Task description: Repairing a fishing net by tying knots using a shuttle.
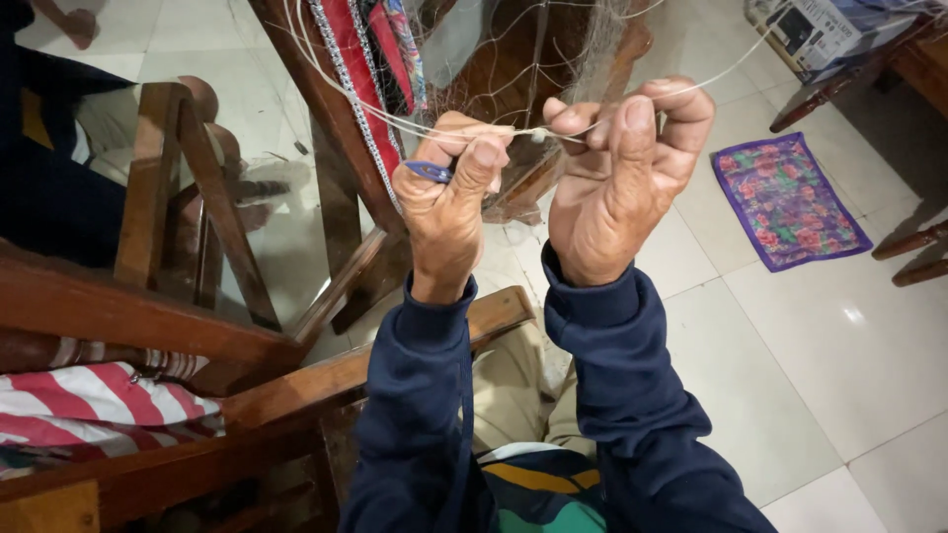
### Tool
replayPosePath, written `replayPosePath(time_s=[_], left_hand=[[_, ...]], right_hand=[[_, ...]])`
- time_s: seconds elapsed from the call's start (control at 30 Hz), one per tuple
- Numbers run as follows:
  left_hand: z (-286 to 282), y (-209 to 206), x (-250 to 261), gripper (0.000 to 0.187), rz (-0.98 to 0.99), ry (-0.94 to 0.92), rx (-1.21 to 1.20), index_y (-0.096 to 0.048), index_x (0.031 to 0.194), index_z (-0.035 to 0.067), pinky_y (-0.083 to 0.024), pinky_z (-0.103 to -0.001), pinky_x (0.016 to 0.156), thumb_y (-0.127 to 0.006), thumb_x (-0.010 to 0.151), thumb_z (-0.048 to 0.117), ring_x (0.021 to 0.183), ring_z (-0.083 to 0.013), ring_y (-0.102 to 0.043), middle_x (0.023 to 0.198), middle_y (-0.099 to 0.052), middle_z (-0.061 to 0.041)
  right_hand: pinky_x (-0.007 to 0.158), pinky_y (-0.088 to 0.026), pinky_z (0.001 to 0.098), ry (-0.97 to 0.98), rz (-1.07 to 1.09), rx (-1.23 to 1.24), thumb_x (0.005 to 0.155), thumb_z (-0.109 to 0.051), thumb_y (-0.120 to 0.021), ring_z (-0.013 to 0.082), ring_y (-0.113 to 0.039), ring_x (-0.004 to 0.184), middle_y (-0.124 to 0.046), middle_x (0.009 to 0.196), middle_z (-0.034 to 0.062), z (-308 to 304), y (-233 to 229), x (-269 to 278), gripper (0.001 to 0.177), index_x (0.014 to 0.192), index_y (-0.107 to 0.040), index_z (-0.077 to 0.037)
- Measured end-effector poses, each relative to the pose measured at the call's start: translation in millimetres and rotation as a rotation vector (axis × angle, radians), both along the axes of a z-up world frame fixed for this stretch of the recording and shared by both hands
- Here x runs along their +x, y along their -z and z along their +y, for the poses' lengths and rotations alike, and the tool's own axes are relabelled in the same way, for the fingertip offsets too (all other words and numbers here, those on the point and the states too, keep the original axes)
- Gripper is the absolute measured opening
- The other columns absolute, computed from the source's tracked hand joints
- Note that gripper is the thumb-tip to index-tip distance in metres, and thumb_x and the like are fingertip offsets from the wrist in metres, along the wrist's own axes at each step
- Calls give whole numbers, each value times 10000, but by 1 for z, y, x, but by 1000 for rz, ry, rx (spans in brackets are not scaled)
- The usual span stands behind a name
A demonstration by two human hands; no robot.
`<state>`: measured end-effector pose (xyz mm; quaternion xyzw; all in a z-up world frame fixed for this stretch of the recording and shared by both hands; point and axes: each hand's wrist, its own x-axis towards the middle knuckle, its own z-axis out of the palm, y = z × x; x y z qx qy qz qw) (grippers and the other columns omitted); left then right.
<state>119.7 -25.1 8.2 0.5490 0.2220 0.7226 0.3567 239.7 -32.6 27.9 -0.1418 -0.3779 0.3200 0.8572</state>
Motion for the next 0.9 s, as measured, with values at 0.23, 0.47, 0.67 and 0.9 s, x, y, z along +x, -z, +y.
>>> replayPosePath(time_s=[0.23,0.47,0.67,0.9], left_hand=[[0,4,4,314,-82,37,-16,-703,975,96,-432,-273,683,-725,1186,327,732,-114,-542,1041,-710,-98],[6,16,3,276,-282,219,-47,-775,1103,46,-386,-250,652,-770,1191,308,742,-107,-542,986,-642,-47],[17,26,-6,189,-387,249,-134,-772,1054,63,-433,-230,644,-830,1142,221,793,-128,-593,1060,-707,-93],[19,26,-10,217,-352,176,-140,-783,1060,73,-434,-237,627,-831,1144,267,768,-113,-569,1009,-707,-62]], right_hand=[[978,-710,557,59,-74,168,1310,-184,-723,286,-714,828,-555,952,74,11,5,-4,295,1496,-500,-234],[1010,-665,465,-155,-5,236,1277,-106,-721,253,-695,944,-620,999,60,18,14,5,288,1439,-507,-211],[1106,-679,446,-291,63,243,1226,-127,-805,308,-801,1091,-782,1098,90,17,19,4,331,1419,-539,-161],[1135,-678,451,-400,90,160,1254,-126,-771,326,-761,1157,-738,1142,102,15,30,6,358,1486,-516,-222]])
